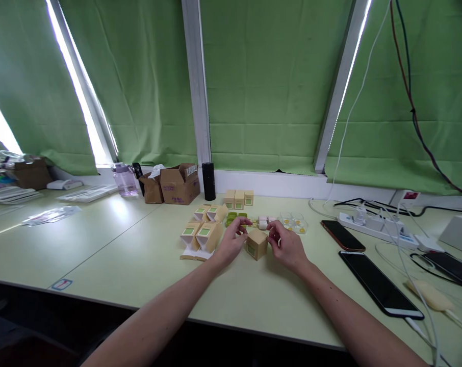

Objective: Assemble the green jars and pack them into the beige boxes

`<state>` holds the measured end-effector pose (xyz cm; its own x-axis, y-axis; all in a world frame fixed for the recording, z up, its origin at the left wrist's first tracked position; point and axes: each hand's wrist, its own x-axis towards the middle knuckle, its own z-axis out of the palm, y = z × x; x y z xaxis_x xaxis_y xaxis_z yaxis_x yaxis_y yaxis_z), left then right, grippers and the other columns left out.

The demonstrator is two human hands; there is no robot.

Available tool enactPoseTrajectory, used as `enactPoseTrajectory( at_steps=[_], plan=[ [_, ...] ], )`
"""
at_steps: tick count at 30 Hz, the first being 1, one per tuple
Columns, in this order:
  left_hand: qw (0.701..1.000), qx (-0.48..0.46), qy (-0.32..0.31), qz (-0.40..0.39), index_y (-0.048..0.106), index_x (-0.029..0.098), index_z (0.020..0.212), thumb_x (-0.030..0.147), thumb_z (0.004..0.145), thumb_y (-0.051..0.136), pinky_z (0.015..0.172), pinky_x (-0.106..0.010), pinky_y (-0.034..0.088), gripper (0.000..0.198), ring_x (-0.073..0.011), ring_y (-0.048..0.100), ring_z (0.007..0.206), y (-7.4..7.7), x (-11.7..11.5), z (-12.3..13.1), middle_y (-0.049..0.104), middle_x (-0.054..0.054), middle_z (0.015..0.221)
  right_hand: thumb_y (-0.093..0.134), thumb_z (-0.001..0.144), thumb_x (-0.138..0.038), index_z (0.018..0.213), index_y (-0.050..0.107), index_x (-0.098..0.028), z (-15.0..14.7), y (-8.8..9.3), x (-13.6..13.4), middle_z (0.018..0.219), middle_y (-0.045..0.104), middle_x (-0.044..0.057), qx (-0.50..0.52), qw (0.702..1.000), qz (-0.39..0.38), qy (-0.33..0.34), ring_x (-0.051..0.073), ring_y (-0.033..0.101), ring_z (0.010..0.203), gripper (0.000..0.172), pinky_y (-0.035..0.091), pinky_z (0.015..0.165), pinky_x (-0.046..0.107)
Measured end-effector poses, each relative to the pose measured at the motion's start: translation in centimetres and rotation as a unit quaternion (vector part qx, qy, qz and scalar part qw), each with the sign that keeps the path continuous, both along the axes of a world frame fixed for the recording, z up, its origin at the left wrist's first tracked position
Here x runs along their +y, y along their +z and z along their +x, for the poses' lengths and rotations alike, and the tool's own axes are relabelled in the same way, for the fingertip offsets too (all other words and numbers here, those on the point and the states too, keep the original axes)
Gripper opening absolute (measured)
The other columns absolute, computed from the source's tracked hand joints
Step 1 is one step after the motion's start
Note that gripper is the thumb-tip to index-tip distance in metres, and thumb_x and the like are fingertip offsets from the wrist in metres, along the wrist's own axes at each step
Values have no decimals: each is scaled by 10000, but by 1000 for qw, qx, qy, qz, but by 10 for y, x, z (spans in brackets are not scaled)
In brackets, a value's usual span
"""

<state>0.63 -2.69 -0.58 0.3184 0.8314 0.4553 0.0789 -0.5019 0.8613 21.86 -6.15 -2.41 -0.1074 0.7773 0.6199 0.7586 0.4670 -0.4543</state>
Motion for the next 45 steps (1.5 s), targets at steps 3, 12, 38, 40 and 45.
enactPoseTrajectory(
  at_steps=[3,12,38,40,45],
  plan=[
    [1000,-13,-1,-1,608,200,1070,174,793,567,873,-353,481,281,-178,575,873,-1,0,0,643,-71,1124,535,856,-188,1095,523,-269,-1,-4,5,846,732,-26,38,999,-33,-6,163,638,616,252,386,600,264],
    [999,-31,26,-13,605,201,1033,159,804,552,784,-333,528,239,-136,632,731,-3,2,0,663,-64,1116,524,870,-129,1086,554,-276,4,-1,11,887,771,-28,15,985,-152,-83,171,684,794,263,360,640,252],
    [838,484,-17,250,589,226,1268,253,812,677,1035,-460,429,465,-311,537,1188,62,-21,15,686,-95,1214,592,943,-252,1120,629,-261,-7,9,0,1034,775,45,-171,944,-252,-127,216,708,931,181,258,632,289],
    [810,521,-29,267,601,229,1234,234,784,681,1002,-446,430,457,-314,553,1151,67,-17,18,698,-98,1155,589,947,-250,1132,619,-261,-7,8,1,1048,772,50,-173,944,-251,-128,216,709,944,188,258,634,291],
    [755,594,-52,271,619,221,1170,184,728,682,884,-402,453,448,-306,600,1031,80,-10,25,702,-104,1053,576,937,-252,1158,624,-263,-6,5,2,1049,773,52,-173,945,-247,-128,231,711,965,226,269,635,293]
  ],
)
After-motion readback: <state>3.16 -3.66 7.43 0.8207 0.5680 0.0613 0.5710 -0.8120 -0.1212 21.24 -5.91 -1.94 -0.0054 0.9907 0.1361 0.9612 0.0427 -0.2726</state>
